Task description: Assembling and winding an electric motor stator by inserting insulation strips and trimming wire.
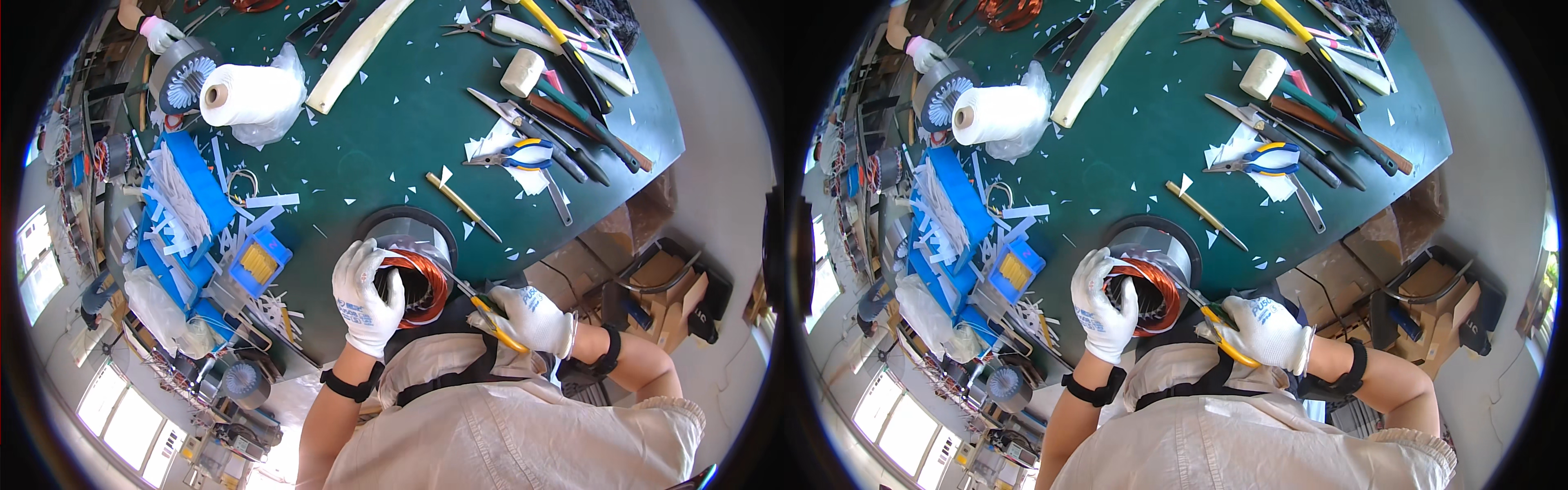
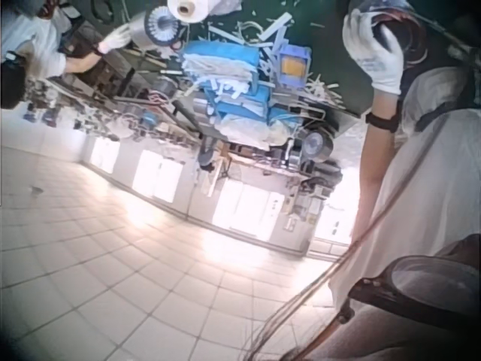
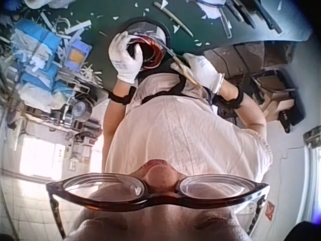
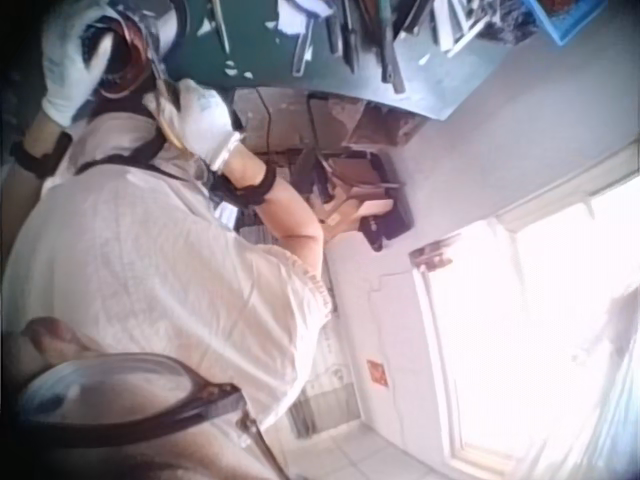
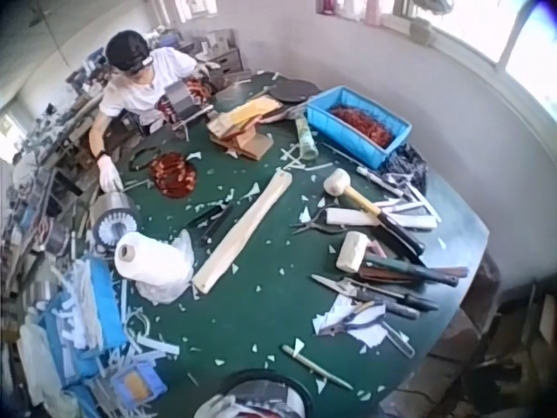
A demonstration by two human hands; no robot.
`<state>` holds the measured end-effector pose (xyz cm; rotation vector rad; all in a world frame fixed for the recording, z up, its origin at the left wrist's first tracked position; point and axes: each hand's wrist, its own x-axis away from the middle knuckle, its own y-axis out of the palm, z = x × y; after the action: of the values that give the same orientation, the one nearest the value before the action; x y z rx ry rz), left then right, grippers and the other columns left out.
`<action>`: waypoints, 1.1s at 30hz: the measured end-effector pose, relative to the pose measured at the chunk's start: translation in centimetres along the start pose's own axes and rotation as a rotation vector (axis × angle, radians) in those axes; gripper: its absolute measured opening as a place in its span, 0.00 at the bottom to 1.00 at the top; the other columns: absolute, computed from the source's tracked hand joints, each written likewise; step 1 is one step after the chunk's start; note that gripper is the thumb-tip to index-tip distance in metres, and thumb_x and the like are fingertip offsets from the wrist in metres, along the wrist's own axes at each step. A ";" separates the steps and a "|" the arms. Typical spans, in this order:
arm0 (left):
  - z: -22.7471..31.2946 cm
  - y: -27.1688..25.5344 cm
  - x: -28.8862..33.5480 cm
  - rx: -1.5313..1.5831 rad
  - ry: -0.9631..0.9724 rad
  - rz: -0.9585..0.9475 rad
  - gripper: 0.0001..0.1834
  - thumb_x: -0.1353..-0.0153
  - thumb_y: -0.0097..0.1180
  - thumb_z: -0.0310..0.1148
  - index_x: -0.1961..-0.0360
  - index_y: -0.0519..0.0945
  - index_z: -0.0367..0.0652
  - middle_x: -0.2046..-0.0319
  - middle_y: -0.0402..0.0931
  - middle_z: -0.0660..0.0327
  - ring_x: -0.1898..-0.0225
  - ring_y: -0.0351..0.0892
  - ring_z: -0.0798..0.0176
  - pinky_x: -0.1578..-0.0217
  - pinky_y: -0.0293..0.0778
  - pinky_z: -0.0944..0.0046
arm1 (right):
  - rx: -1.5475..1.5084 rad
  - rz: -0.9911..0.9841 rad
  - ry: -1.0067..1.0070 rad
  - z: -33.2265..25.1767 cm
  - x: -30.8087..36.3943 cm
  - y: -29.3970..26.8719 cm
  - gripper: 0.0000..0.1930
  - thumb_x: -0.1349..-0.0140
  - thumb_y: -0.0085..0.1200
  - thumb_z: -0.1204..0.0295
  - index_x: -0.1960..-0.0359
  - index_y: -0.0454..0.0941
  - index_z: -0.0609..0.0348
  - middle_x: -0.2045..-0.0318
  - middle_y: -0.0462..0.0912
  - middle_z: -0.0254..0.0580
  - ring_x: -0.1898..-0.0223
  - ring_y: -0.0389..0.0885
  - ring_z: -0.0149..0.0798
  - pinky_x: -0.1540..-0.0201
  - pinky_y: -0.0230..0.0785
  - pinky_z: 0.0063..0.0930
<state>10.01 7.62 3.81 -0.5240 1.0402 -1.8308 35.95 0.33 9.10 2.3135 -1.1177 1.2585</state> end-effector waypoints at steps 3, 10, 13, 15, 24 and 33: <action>0.0 0.0 0.0 0.005 0.003 0.001 0.24 0.46 0.61 0.26 0.47 0.71 0.43 0.47 0.77 0.48 0.44 0.74 0.38 0.42 0.68 0.44 | -0.129 0.045 -0.035 0.5 -0.3 -0.4 0.26 0.35 0.57 0.46 0.63 0.80 0.62 0.73 0.82 0.53 0.71 0.82 0.49 0.67 0.73 0.37; 0.0 -0.1 -0.1 0.033 -0.012 -0.003 0.24 0.46 0.61 0.26 0.47 0.72 0.43 0.47 0.77 0.48 0.44 0.74 0.38 0.42 0.68 0.44 | -0.001 -0.052 -0.030 0.4 0.1 -1.2 0.27 0.33 0.52 0.45 0.59 0.79 0.61 0.67 0.83 0.57 0.65 0.83 0.55 0.62 0.75 0.40; 0.0 -0.1 0.0 0.023 -0.016 -0.005 0.24 0.47 0.61 0.27 0.47 0.72 0.43 0.47 0.77 0.48 0.44 0.74 0.38 0.42 0.68 0.44 | 0.039 0.072 -0.058 -0.2 0.3 -0.8 0.27 0.33 0.54 0.45 0.60 0.79 0.62 0.69 0.83 0.56 0.68 0.83 0.54 0.64 0.74 0.40; 0.0 -0.1 -0.1 0.019 -0.013 -0.003 0.24 0.47 0.61 0.27 0.47 0.72 0.43 0.47 0.77 0.48 0.44 0.74 0.38 0.42 0.68 0.44 | -0.001 0.070 -0.045 -0.4 0.2 -0.8 0.27 0.33 0.54 0.46 0.61 0.79 0.63 0.70 0.83 0.55 0.69 0.82 0.54 0.66 0.73 0.39; -0.2 -0.1 -0.1 0.047 -0.011 -0.002 0.25 0.49 0.62 0.26 0.48 0.72 0.43 0.47 0.77 0.49 0.43 0.74 0.39 0.42 0.68 0.43 | 0.190 -0.078 -0.033 -1.0 -1.0 -4.3 0.27 0.32 0.50 0.46 0.55 0.79 0.62 0.64 0.85 0.57 0.60 0.85 0.54 0.57 0.78 0.40; -0.4 -0.3 -0.6 0.063 0.016 -0.017 0.25 0.50 0.62 0.26 0.48 0.73 0.45 0.48 0.78 0.51 0.45 0.75 0.40 0.44 0.69 0.44 | 0.178 -0.109 -0.028 -1.9 -2.4 -4.6 0.28 0.33 0.54 0.45 0.62 0.79 0.64 0.68 0.84 0.55 0.65 0.84 0.53 0.62 0.76 0.38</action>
<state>9.86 8.43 3.89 -0.4822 0.9881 -1.8792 37.49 5.57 8.79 2.4904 -0.9066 1.3376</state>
